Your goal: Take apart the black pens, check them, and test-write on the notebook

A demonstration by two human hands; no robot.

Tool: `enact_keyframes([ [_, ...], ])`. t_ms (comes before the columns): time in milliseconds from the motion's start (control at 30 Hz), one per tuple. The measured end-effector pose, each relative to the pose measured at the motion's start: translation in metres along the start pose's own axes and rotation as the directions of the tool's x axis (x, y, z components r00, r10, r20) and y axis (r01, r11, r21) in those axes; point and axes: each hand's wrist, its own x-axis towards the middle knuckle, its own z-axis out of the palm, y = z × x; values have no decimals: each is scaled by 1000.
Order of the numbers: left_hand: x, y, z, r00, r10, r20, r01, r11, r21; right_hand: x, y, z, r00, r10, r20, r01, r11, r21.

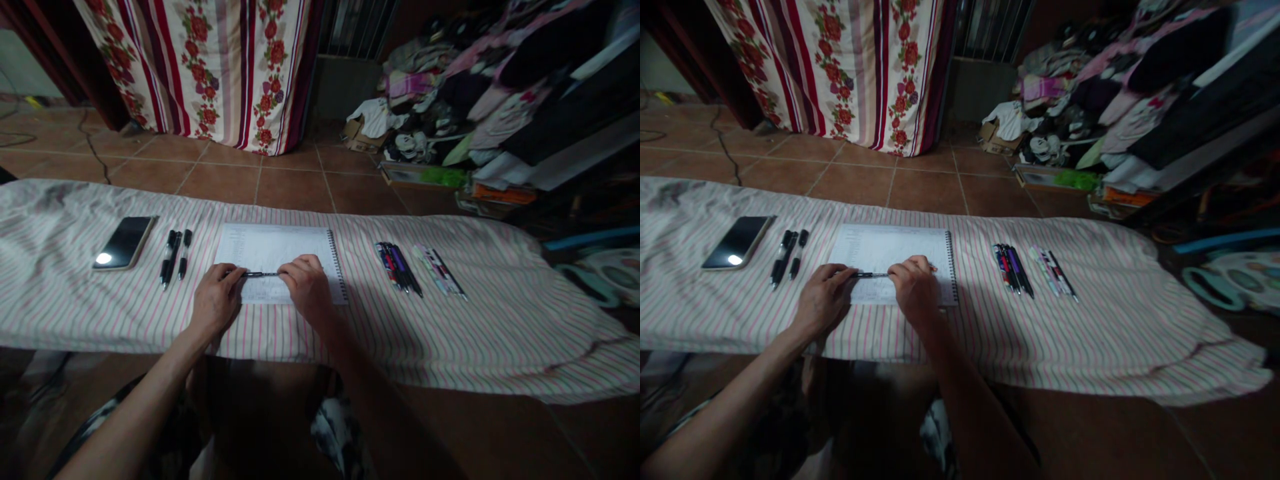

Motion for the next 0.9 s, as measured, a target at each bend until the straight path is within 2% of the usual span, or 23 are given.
enact_keyframes([
  [333, 0, 3, 0, 999, 41, 7, -41, 999, -8, 0, -3, 6, 1000, 6, 24, -7, 997, 74],
  [667, 0, 2, -1, 995, 96, 28, -96, 995, -12, 0, -10, 3, 994, 97, 46, -104, 974, 202],
  [900, 1, 1, -1, 993, 105, 47, -103, 994, -45, -1, -7, 5, 996, 67, 52, -77, 974, 211],
])
